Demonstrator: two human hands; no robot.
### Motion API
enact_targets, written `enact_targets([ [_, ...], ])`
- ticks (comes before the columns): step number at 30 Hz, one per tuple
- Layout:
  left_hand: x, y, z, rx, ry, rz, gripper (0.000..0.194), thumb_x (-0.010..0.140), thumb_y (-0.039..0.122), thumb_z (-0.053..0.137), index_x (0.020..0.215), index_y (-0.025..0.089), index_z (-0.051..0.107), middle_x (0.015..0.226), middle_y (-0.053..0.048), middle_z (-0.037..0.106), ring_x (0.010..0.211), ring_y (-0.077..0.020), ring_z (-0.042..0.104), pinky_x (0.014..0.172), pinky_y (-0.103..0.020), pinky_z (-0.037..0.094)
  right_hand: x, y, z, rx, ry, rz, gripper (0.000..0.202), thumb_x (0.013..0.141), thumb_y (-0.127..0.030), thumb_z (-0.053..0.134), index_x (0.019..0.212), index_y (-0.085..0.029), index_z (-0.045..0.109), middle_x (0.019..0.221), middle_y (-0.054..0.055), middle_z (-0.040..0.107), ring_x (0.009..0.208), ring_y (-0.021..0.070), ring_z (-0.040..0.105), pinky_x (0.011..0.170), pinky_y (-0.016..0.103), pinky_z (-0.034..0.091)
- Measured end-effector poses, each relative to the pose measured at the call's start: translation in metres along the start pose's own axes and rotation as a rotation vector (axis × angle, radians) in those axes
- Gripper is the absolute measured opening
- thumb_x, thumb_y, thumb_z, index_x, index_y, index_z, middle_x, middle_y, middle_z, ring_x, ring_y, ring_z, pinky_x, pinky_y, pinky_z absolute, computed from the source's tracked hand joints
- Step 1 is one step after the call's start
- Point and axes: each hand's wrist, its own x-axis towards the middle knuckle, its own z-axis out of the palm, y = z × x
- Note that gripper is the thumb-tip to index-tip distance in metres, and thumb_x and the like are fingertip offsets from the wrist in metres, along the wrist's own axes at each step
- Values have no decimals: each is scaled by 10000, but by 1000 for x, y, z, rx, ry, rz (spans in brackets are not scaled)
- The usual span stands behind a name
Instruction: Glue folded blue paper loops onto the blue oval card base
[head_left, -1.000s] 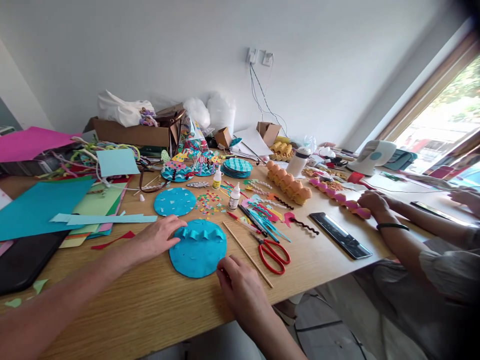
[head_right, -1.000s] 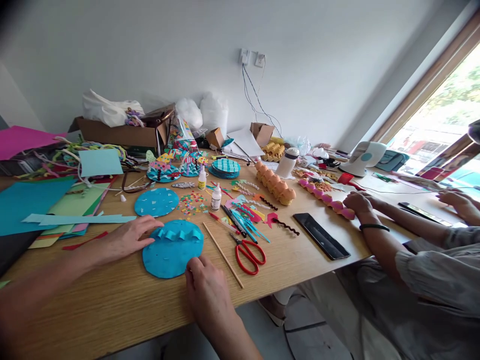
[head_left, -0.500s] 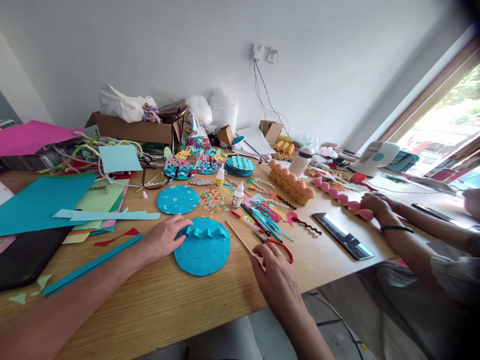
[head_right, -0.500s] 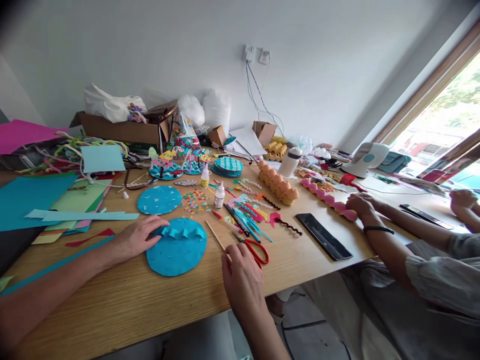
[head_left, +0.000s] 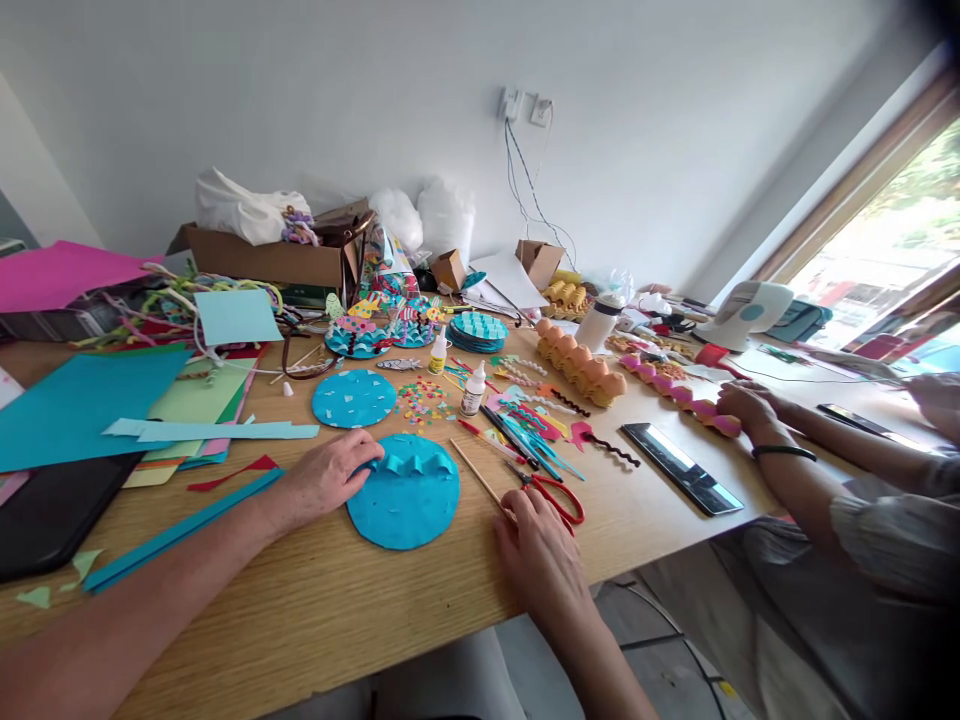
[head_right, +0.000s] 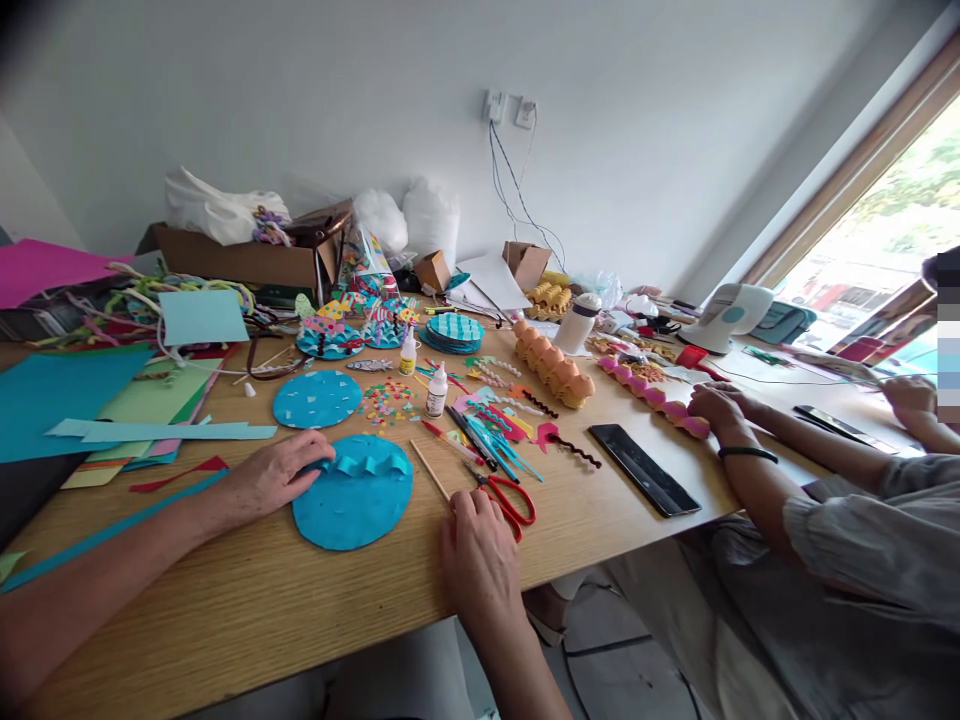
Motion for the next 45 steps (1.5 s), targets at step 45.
enact_targets([
  [45,-34,5,-4,-34,93,-73,113,856,238,489,928,194,563,970,-50,622,935,-198,569,827,-320,464,-10,-4,0,201,319,-182,352,825,-151,380,1104,-137,594,958,118,640,823,203,630,688,301,503],
])
